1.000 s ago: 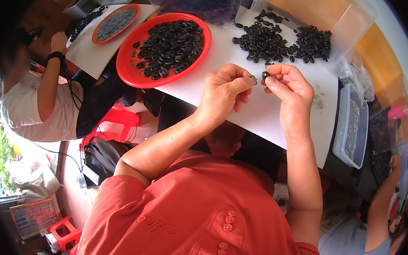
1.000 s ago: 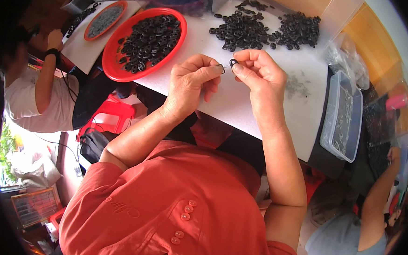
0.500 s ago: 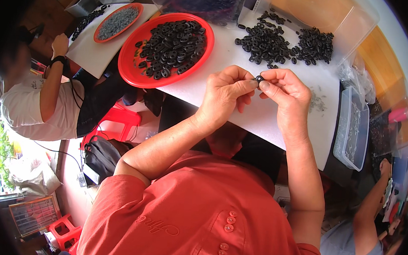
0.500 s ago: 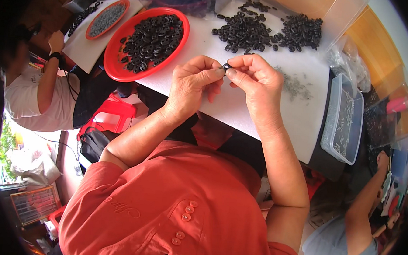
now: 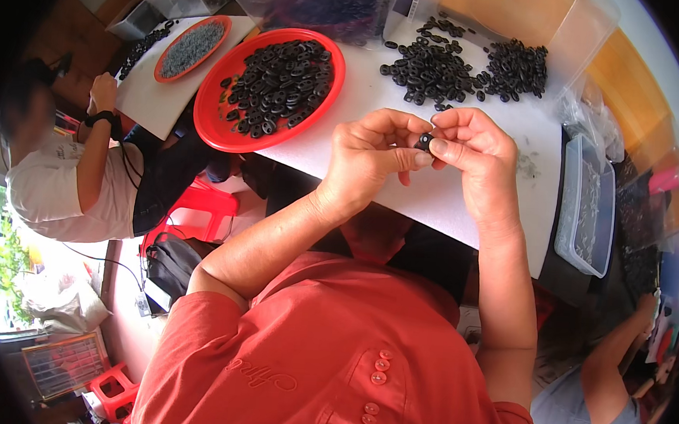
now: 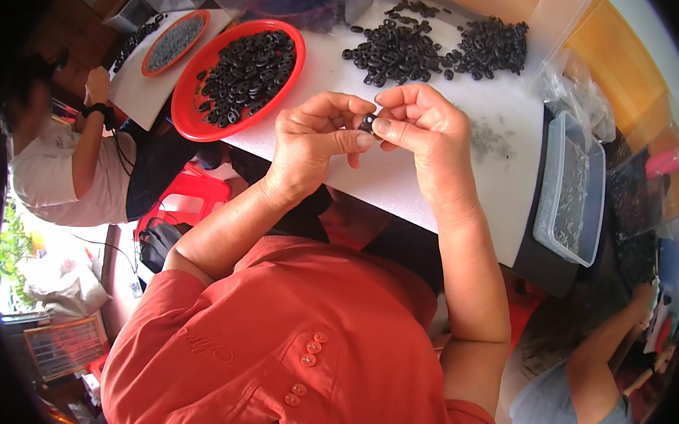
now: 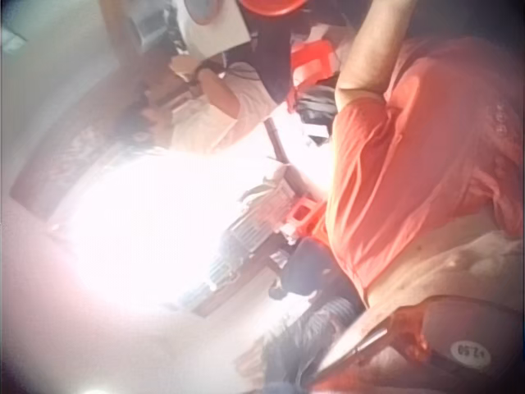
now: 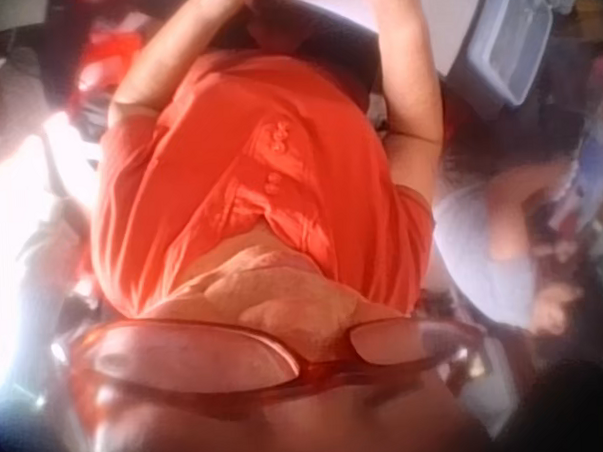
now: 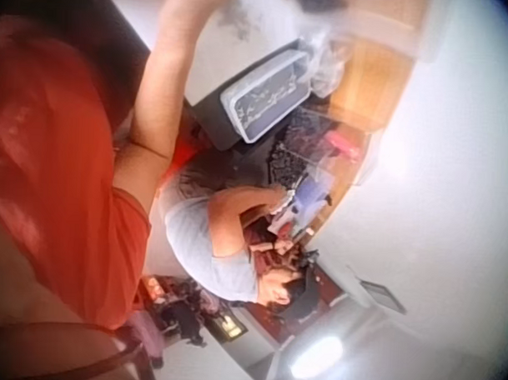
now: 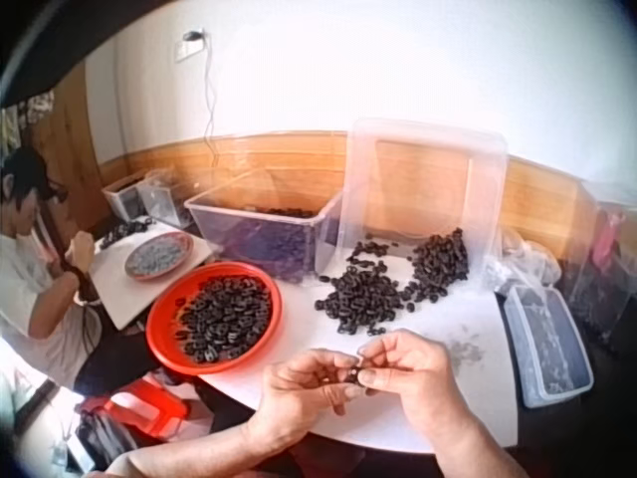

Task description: The person sits at a table and repeatedly picks up small black circular objects and silver pins. They insert the pins into the center of the black objects by hand, then place the assembled units into a red bowl. The process is repetitive and involves fine motor manipulation of small parts.

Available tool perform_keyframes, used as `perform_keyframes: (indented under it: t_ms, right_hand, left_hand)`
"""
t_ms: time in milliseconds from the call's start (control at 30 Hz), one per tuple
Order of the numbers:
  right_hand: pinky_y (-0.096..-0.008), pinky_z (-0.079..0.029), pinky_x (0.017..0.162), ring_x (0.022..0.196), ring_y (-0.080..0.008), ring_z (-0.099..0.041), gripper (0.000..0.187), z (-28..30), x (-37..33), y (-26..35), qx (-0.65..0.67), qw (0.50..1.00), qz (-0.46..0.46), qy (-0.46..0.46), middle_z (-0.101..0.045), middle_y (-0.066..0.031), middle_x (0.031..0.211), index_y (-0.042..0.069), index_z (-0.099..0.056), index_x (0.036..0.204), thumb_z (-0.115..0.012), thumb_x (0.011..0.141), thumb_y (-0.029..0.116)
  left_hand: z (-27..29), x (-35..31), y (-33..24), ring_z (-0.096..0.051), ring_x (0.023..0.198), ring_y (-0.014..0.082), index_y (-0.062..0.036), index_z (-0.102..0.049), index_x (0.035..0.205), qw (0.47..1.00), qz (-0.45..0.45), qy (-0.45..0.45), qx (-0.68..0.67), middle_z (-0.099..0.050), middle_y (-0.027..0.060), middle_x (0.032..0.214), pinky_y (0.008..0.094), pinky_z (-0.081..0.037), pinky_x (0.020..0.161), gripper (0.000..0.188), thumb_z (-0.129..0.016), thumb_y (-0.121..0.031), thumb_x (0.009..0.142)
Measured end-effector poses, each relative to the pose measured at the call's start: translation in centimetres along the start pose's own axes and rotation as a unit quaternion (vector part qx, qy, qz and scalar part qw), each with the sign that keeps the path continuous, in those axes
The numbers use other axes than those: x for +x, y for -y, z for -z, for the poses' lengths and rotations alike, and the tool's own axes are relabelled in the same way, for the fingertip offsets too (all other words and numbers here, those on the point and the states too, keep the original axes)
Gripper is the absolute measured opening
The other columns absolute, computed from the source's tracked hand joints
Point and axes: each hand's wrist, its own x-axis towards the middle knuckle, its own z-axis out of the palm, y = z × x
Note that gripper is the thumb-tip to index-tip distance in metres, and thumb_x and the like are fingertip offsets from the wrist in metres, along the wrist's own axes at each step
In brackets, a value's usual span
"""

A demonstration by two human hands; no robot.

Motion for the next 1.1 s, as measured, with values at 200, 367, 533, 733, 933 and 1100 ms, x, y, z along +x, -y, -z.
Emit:
perform_keyframes:
  t_ms: [200, 367, 533, 733, 933, 1100]
  right_hand:
    - [-0.0258, -0.049, 0.070, 0.075, -0.0112, -0.061, 0.016, 0.6, -0.3, 0.0, -0.041, 0.997, -0.044, 0.040, -0.068, -0.0037, 0.082, 0.001, -0.069, 0.091, -0.067, 0.093, 0.017]
    - [-0.0251, -0.049, 0.064, 0.070, -0.0109, -0.061, 0.018, 0.9, -0.5, 0.2, -0.035, 0.996, -0.054, 0.067, -0.067, -0.0033, 0.078, 0.001, -0.069, 0.090, -0.067, 0.093, 0.019]
    - [-0.0237, -0.047, 0.057, 0.066, -0.0109, -0.062, 0.020, 1.1, -0.5, 0.2, -0.014, 0.993, -0.067, 0.091, -0.066, -0.0034, 0.075, 0.000, -0.069, 0.089, -0.067, 0.093, 0.019]
    - [-0.0232, -0.045, 0.054, 0.063, -0.0113, -0.061, 0.020, 1.0, -0.6, 0.3, 0.042, 0.986, -0.097, 0.127, -0.066, -0.0044, 0.074, -0.002, -0.067, 0.090, -0.067, 0.094, 0.018]
    - [-0.0211, -0.043, 0.051, 0.059, -0.0124, -0.061, 0.021, 0.1, -1.3, 0.3, 0.080, 0.983, -0.116, 0.119, -0.066, -0.0065, 0.074, -0.003, -0.065, 0.090, -0.067, 0.095, 0.017]
    - [-0.0205, -0.041, 0.047, 0.056, -0.0141, -0.061, 0.021, -0.9, -1.6, -0.7, 0.172, 0.969, -0.139, 0.112, -0.066, -0.0098, 0.075, -0.004, -0.063, 0.091, -0.067, 0.095, 0.015]
  left_hand:
    - [-0.1, -0.2, -0.2, -0.067, 0.081, 0.0136, 0.0042, -0.066, 0.111, 1.000, -0.023, 0.019, 0.009, -0.068, 0.0085, 0.096, 0.0250, -0.057, 0.059, 0.030, -0.074, 0.009, 0.083]
    - [0.3, -0.3, 0.1, -0.066, 0.078, 0.0104, 0.0017, -0.066, 0.110, 0.997, -0.046, 0.036, 0.051, -0.063, 0.0036, 0.089, 0.0237, -0.055, 0.060, 0.031, -0.078, 0.007, 0.082]
    - [0.2, -0.5, -0.2, -0.063, 0.076, 0.0091, 0.0008, -0.067, 0.106, 0.997, -0.048, 0.046, 0.048, -0.062, 0.0031, 0.090, 0.0228, -0.054, 0.060, 0.030, -0.079, 0.007, 0.080]
    - [0.0, -0.9, -0.4, -0.063, 0.075, 0.0097, 0.0004, -0.067, 0.104, 0.997, -0.055, 0.043, 0.037, -0.061, 0.0031, 0.089, 0.0232, -0.052, 0.057, 0.027, -0.080, 0.004, 0.080]
    - [0.1, -1.8, -0.2, -0.069, 0.073, 0.0157, -0.0001, -0.064, 0.100, 0.996, -0.068, 0.059, -0.015, -0.066, 0.0076, 0.089, 0.0235, -0.050, 0.055, 0.022, -0.078, 0.001, 0.083]
    - [0.6, -1.9, -0.4, -0.064, 0.066, 0.0127, -0.0007, -0.062, 0.096, 0.997, -0.030, 0.055, -0.049, -0.066, 0.0059, 0.086, 0.0236, -0.050, 0.053, 0.021, -0.079, 0.003, 0.082]
